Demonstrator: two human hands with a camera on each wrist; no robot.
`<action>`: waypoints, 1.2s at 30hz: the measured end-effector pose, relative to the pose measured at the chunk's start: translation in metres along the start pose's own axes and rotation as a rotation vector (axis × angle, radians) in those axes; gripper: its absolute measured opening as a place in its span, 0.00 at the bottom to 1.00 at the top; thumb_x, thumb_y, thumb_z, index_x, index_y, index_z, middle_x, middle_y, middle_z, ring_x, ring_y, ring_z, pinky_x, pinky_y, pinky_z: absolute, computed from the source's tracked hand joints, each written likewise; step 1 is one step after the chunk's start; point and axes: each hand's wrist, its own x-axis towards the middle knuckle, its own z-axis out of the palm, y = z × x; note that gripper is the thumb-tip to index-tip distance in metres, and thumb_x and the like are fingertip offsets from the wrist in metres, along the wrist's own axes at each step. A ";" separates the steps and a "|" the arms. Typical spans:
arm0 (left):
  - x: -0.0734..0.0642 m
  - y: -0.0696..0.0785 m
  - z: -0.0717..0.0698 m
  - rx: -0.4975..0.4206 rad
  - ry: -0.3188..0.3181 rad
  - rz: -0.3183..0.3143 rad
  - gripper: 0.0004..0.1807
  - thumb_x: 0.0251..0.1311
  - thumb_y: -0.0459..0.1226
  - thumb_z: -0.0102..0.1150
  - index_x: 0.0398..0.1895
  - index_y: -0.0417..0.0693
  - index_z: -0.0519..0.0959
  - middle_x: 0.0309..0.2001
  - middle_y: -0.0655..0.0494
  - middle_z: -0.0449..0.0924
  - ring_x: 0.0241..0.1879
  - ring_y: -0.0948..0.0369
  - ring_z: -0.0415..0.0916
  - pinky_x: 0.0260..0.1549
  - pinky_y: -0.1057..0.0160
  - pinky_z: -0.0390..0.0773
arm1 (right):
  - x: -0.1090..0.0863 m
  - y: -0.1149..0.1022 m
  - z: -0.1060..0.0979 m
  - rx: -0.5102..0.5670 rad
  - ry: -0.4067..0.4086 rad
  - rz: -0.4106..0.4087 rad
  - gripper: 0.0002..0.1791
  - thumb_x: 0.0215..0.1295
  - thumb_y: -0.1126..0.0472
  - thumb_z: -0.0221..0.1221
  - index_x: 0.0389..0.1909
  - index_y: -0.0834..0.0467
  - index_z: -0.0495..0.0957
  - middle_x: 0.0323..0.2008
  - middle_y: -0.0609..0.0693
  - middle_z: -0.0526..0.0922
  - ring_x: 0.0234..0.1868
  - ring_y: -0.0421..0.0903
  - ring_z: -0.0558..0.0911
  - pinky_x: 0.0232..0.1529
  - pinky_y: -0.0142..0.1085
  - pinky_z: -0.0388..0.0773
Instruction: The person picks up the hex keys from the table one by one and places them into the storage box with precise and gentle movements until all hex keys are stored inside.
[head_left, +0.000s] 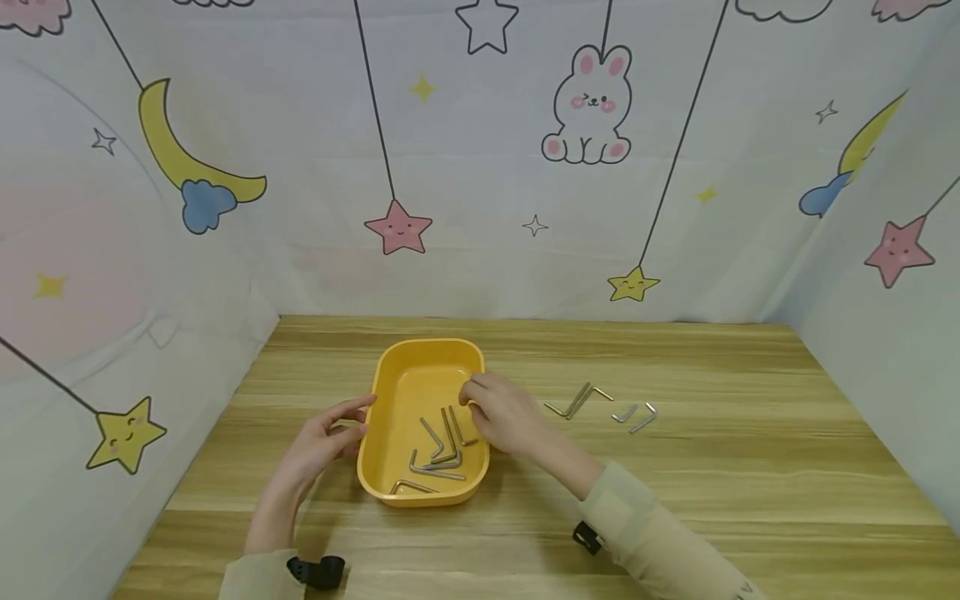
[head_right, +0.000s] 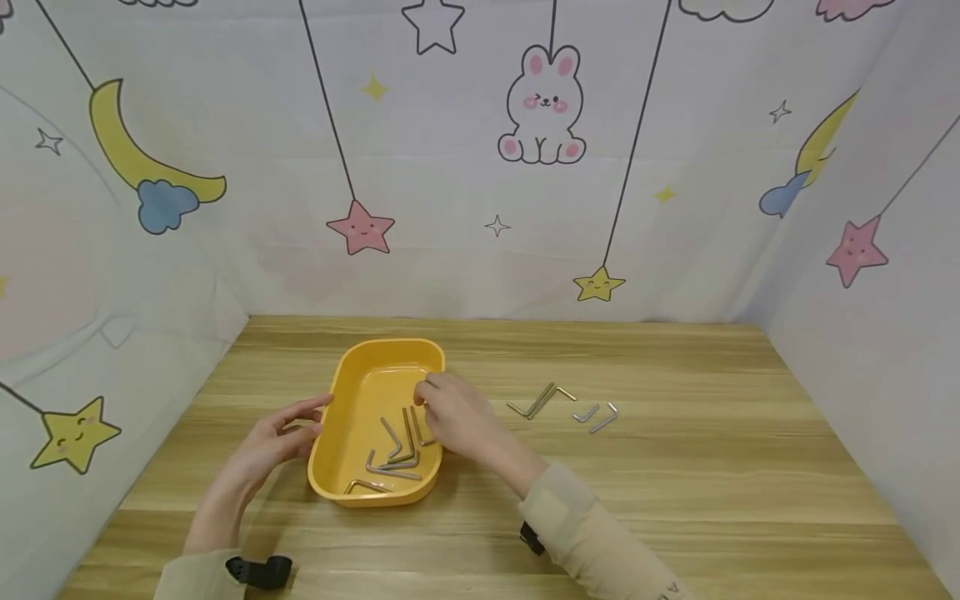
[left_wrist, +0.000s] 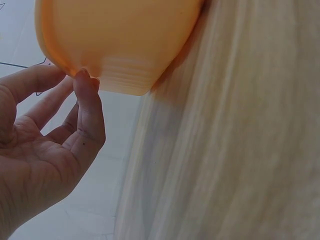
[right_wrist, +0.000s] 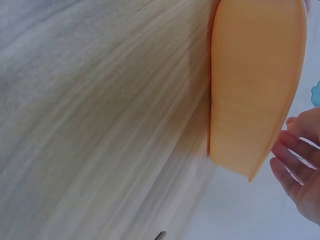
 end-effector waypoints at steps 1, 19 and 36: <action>0.000 0.000 0.000 -0.001 -0.001 0.002 0.27 0.67 0.36 0.54 0.70 0.48 0.65 0.57 0.39 0.65 0.37 0.63 0.76 0.40 0.68 0.81 | -0.001 0.001 0.000 -0.001 0.011 -0.002 0.08 0.59 0.69 0.59 0.35 0.54 0.80 0.35 0.45 0.80 0.37 0.42 0.78 0.41 0.34 0.78; 0.000 -0.001 -0.001 -0.011 -0.008 0.005 0.27 0.68 0.36 0.53 0.70 0.47 0.65 0.56 0.40 0.65 0.36 0.64 0.76 0.40 0.68 0.81 | -0.021 0.011 -0.001 -0.029 0.131 -0.012 0.11 0.57 0.69 0.59 0.40 0.54 0.79 0.40 0.46 0.81 0.43 0.43 0.80 0.42 0.34 0.79; 0.001 -0.001 -0.001 -0.014 -0.004 0.002 0.28 0.67 0.36 0.54 0.70 0.48 0.65 0.56 0.41 0.66 0.39 0.62 0.77 0.41 0.68 0.81 | -0.046 0.030 -0.004 -0.040 0.184 -0.089 0.18 0.51 0.73 0.62 0.43 0.55 0.79 0.39 0.45 0.81 0.43 0.43 0.80 0.45 0.35 0.80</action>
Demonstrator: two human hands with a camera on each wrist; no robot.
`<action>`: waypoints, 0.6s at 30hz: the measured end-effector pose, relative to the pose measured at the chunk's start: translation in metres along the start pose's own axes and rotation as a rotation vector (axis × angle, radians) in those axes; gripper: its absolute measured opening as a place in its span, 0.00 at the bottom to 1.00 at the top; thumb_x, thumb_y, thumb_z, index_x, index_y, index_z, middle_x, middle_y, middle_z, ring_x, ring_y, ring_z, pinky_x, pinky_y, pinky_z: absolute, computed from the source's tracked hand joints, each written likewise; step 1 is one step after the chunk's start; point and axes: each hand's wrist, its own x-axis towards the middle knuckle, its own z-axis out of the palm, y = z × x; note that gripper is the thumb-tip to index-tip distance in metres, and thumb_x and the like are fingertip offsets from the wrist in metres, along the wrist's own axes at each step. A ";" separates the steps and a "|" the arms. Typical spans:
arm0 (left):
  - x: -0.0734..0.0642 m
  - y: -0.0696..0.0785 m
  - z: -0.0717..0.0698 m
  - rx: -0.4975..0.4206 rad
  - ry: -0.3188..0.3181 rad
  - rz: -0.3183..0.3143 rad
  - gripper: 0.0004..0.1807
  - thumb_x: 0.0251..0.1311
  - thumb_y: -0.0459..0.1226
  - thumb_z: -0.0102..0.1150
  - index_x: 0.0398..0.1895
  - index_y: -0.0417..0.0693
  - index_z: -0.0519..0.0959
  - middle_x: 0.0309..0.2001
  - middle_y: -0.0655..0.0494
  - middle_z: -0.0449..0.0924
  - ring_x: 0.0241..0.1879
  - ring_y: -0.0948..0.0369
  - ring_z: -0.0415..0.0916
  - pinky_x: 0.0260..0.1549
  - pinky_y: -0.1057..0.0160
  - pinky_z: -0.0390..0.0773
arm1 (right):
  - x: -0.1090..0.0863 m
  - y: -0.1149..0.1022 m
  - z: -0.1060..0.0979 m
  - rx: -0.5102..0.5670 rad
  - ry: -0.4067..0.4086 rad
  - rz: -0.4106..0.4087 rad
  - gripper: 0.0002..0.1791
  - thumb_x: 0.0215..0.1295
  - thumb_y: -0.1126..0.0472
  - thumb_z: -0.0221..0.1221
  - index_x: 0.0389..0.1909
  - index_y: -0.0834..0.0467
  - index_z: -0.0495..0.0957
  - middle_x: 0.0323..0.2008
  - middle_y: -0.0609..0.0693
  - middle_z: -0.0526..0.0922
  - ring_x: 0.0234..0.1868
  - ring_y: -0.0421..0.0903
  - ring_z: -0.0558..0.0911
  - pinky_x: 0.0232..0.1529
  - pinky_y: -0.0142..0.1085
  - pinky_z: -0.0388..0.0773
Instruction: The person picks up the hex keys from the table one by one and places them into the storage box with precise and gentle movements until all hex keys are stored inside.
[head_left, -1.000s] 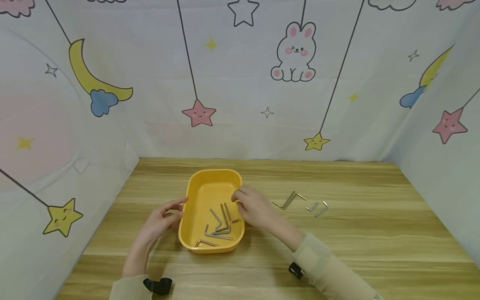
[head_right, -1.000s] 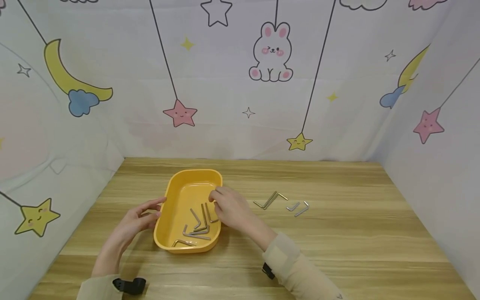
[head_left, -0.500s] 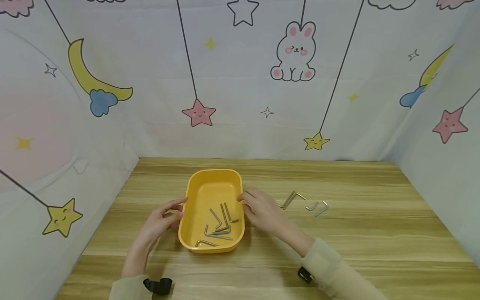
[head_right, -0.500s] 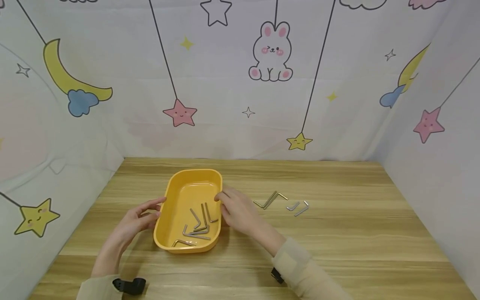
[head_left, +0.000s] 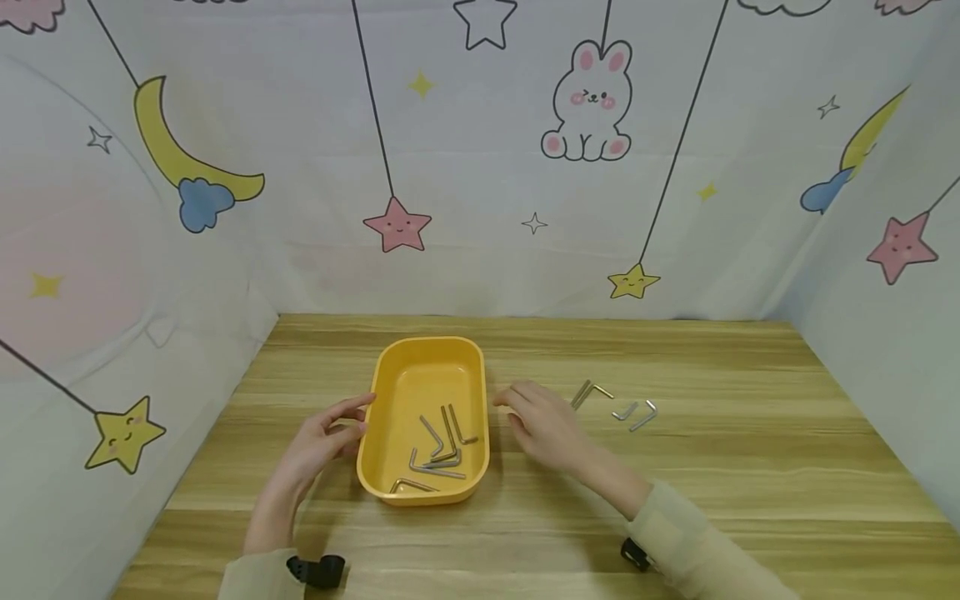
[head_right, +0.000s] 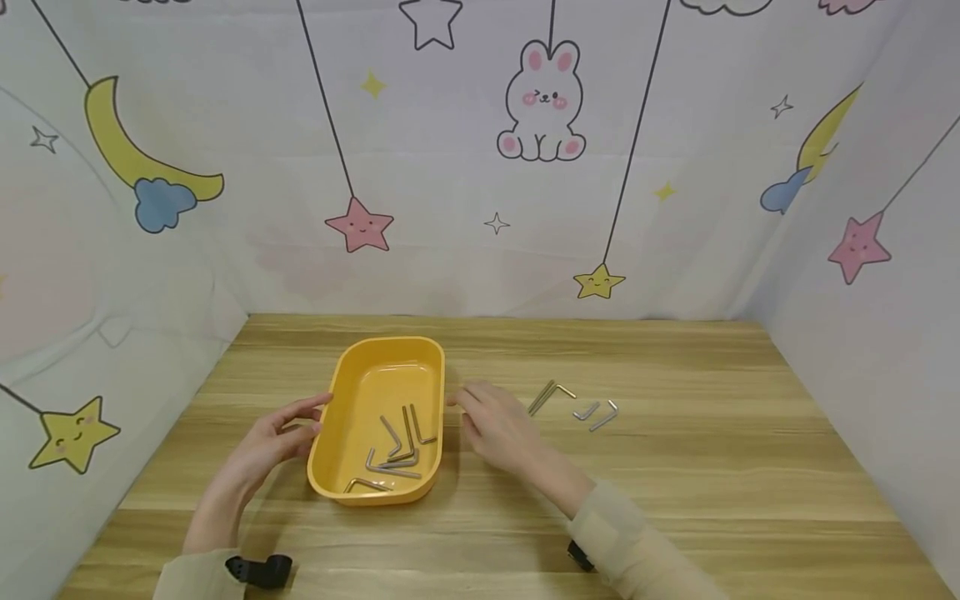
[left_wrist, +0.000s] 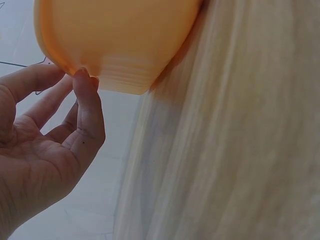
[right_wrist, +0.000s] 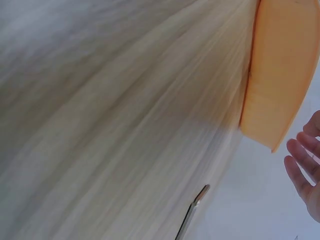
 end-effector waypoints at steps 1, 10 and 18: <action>0.000 0.000 0.000 0.000 -0.001 0.002 0.28 0.67 0.36 0.54 0.70 0.48 0.65 0.56 0.41 0.66 0.39 0.62 0.77 0.41 0.68 0.81 | -0.002 0.002 -0.001 -0.006 -0.003 -0.001 0.18 0.51 0.73 0.62 0.43 0.55 0.79 0.39 0.45 0.81 0.43 0.43 0.81 0.45 0.35 0.80; -0.001 0.001 0.001 -0.010 0.001 -0.003 0.28 0.67 0.36 0.54 0.70 0.47 0.65 0.56 0.42 0.66 0.39 0.66 0.76 0.40 0.69 0.81 | -0.022 0.016 -0.007 -0.043 -0.048 0.023 0.16 0.52 0.72 0.62 0.42 0.54 0.78 0.39 0.45 0.82 0.42 0.44 0.81 0.45 0.36 0.80; -0.001 0.001 0.000 -0.027 -0.005 0.005 0.29 0.67 0.36 0.54 0.71 0.47 0.64 0.55 0.43 0.65 0.38 0.68 0.75 0.40 0.68 0.81 | -0.037 0.030 -0.013 -0.049 -0.039 0.003 0.16 0.50 0.72 0.63 0.40 0.54 0.78 0.37 0.45 0.81 0.41 0.43 0.80 0.41 0.36 0.79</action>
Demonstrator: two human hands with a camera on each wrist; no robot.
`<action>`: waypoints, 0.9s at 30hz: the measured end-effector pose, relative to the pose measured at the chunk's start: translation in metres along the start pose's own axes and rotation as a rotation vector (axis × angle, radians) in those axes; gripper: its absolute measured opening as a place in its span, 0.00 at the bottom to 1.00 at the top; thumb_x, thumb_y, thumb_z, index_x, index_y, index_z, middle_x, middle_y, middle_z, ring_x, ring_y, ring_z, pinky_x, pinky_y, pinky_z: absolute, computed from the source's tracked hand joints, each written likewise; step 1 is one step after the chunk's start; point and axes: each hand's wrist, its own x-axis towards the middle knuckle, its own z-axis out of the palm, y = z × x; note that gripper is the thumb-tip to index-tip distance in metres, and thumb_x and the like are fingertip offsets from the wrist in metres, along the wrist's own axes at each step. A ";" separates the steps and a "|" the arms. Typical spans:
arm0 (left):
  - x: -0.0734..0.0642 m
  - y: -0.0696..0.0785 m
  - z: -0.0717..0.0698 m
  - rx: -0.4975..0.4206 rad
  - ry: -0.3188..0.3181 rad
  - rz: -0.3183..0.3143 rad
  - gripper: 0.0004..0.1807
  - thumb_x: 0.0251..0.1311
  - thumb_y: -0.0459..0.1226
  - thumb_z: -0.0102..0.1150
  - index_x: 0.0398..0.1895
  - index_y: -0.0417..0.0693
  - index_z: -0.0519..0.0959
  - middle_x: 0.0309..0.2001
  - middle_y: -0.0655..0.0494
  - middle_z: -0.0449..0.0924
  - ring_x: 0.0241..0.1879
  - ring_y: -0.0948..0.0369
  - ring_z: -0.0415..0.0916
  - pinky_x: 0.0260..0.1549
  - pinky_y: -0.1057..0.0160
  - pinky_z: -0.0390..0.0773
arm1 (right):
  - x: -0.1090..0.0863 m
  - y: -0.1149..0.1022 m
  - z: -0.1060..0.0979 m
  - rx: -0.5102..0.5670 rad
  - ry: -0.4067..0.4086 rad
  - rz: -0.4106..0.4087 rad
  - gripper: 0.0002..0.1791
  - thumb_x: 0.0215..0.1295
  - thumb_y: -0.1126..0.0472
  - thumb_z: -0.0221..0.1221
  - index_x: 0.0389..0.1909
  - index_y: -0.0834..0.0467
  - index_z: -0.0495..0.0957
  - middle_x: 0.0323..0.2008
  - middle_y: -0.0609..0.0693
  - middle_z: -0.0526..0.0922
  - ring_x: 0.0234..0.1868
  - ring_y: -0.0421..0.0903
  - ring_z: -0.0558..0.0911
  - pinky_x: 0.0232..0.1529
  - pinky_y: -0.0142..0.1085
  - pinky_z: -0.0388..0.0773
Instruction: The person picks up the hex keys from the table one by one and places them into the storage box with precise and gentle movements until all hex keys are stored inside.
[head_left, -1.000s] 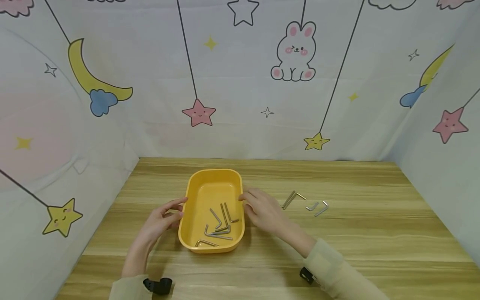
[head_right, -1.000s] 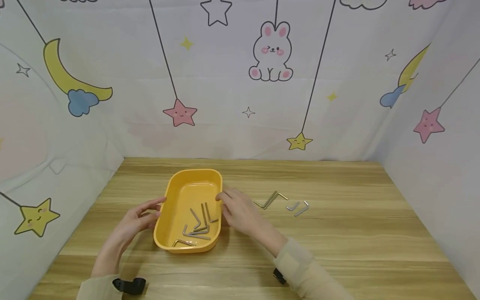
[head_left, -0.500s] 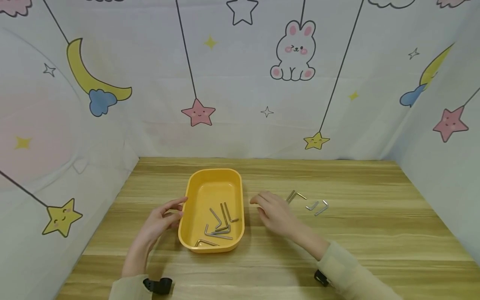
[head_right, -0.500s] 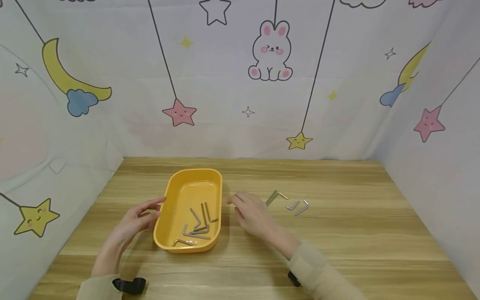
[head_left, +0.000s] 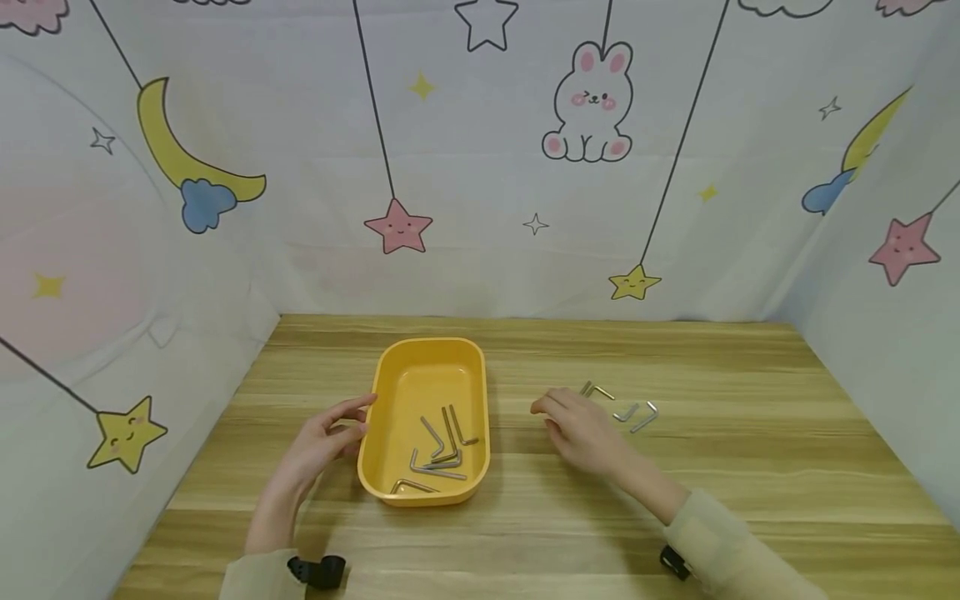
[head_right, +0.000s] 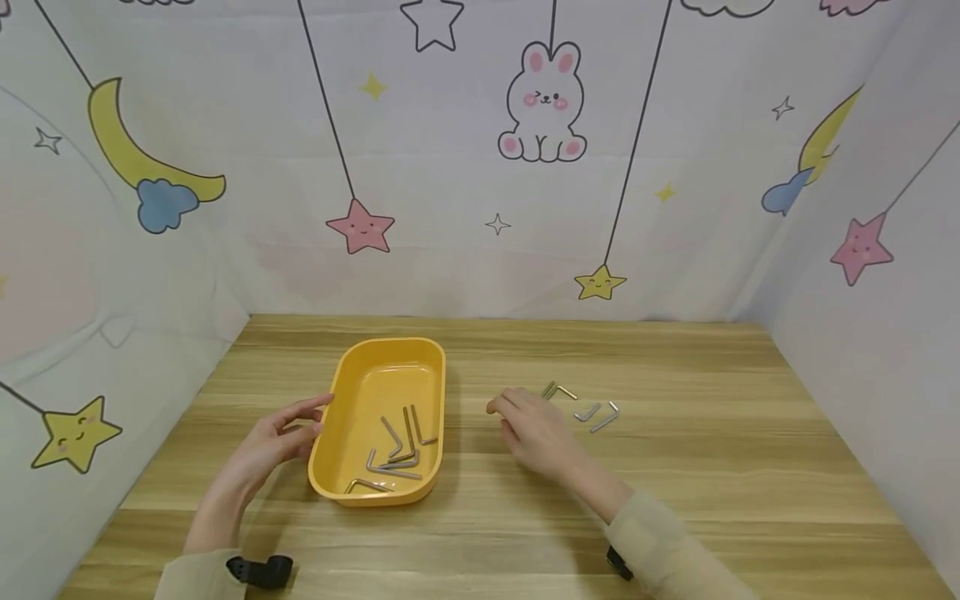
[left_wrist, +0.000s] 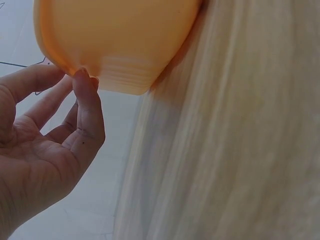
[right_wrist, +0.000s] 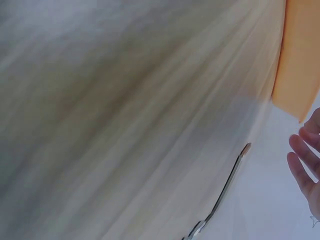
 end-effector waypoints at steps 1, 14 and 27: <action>0.000 0.000 0.000 0.000 0.000 0.000 0.29 0.67 0.37 0.54 0.71 0.48 0.64 0.55 0.42 0.65 0.38 0.68 0.75 0.40 0.68 0.81 | -0.002 0.002 0.000 -0.006 0.002 -0.002 0.16 0.50 0.72 0.63 0.40 0.54 0.78 0.37 0.45 0.81 0.41 0.43 0.80 0.41 0.36 0.79; 0.000 0.000 0.000 0.004 0.004 -0.002 0.29 0.67 0.37 0.54 0.71 0.48 0.64 0.56 0.42 0.65 0.38 0.67 0.76 0.40 0.68 0.81 | -0.030 0.025 -0.003 -0.017 0.006 0.003 0.14 0.46 0.73 0.63 0.35 0.56 0.79 0.34 0.45 0.80 0.38 0.44 0.80 0.40 0.38 0.78; 0.000 0.000 0.001 0.009 0.007 -0.006 0.28 0.67 0.36 0.54 0.70 0.48 0.64 0.55 0.43 0.65 0.38 0.67 0.76 0.41 0.68 0.81 | -0.055 0.038 -0.015 -0.068 -0.035 0.070 0.12 0.49 0.70 0.64 0.35 0.54 0.79 0.33 0.44 0.79 0.38 0.45 0.80 0.41 0.40 0.78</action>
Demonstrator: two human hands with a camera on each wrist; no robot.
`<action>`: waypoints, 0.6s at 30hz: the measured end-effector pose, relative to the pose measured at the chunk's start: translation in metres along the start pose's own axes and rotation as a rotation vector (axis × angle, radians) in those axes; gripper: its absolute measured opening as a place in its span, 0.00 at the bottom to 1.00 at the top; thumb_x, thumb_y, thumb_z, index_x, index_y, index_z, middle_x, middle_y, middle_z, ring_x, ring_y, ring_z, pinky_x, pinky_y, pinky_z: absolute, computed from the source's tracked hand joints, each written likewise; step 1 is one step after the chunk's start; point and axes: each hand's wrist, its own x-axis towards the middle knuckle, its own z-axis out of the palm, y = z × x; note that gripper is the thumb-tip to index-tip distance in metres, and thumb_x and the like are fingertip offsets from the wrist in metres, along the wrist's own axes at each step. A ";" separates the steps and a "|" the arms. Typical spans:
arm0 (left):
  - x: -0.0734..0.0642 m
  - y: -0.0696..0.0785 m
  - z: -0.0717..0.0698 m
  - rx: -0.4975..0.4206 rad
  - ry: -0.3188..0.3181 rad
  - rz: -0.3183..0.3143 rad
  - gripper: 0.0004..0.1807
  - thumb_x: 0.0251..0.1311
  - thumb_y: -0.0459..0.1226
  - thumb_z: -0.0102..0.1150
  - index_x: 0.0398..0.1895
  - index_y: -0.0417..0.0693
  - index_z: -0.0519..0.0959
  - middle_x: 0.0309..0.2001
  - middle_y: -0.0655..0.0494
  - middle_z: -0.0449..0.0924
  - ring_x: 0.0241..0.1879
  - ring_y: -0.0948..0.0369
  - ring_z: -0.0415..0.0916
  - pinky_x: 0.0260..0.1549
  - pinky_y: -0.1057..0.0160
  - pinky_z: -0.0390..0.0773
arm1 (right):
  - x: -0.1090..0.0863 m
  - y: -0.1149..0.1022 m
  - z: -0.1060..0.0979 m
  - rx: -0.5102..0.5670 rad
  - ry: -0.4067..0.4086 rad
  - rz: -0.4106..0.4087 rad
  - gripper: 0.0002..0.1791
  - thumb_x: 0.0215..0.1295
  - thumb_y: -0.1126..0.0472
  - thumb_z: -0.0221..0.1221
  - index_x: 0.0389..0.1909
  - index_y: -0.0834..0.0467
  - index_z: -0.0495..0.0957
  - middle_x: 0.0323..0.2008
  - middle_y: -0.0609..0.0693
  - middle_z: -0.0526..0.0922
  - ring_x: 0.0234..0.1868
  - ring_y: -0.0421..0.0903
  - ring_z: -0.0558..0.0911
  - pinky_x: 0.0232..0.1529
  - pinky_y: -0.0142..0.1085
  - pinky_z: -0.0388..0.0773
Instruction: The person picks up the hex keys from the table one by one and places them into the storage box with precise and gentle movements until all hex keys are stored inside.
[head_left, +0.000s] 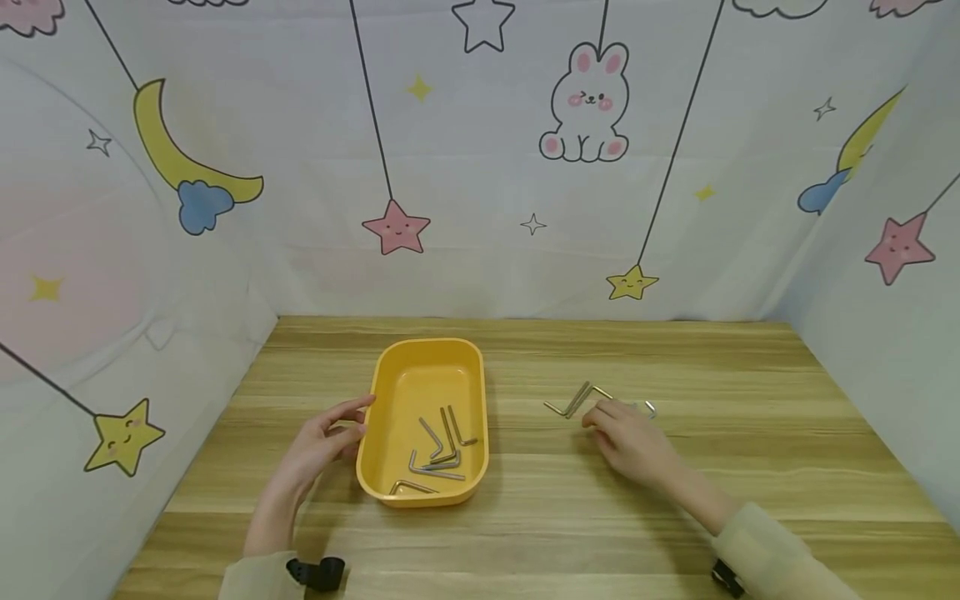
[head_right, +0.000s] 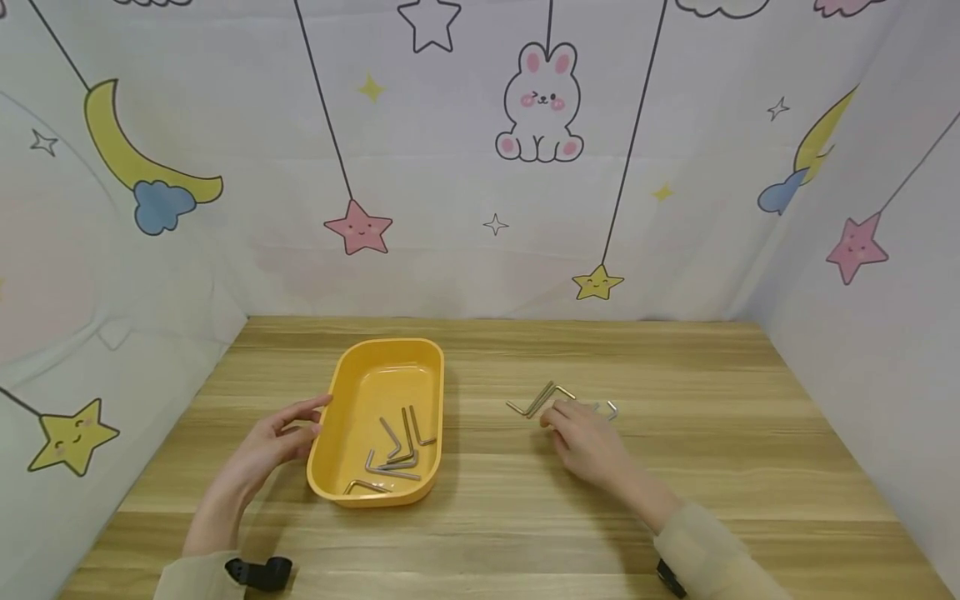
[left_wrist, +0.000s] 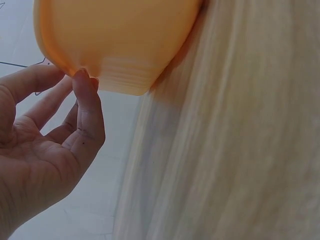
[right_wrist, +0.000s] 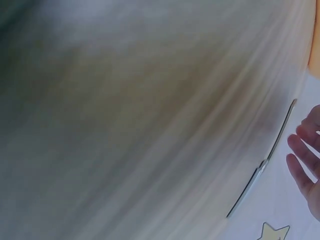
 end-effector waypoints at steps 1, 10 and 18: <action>0.000 0.000 0.000 0.001 0.001 -0.002 0.28 0.67 0.36 0.54 0.70 0.48 0.64 0.55 0.44 0.66 0.38 0.67 0.76 0.41 0.68 0.81 | -0.002 0.001 -0.001 -0.008 -0.004 0.005 0.12 0.50 0.70 0.64 0.35 0.54 0.79 0.34 0.45 0.80 0.38 0.45 0.80 0.41 0.40 0.78; 0.000 -0.002 0.000 0.003 0.003 -0.012 0.29 0.66 0.37 0.55 0.70 0.49 0.65 0.54 0.45 0.66 0.39 0.66 0.77 0.42 0.67 0.82 | -0.016 0.013 -0.008 -0.060 -0.065 0.072 0.12 0.51 0.70 0.65 0.36 0.53 0.79 0.36 0.45 0.81 0.39 0.45 0.79 0.40 0.42 0.76; -0.001 -0.002 0.001 0.004 0.009 -0.012 0.28 0.66 0.37 0.55 0.70 0.49 0.65 0.54 0.46 0.66 0.38 0.65 0.76 0.41 0.67 0.81 | -0.026 0.026 -0.011 -0.091 -0.092 0.069 0.13 0.50 0.71 0.64 0.37 0.55 0.79 0.35 0.46 0.81 0.38 0.45 0.78 0.38 0.41 0.78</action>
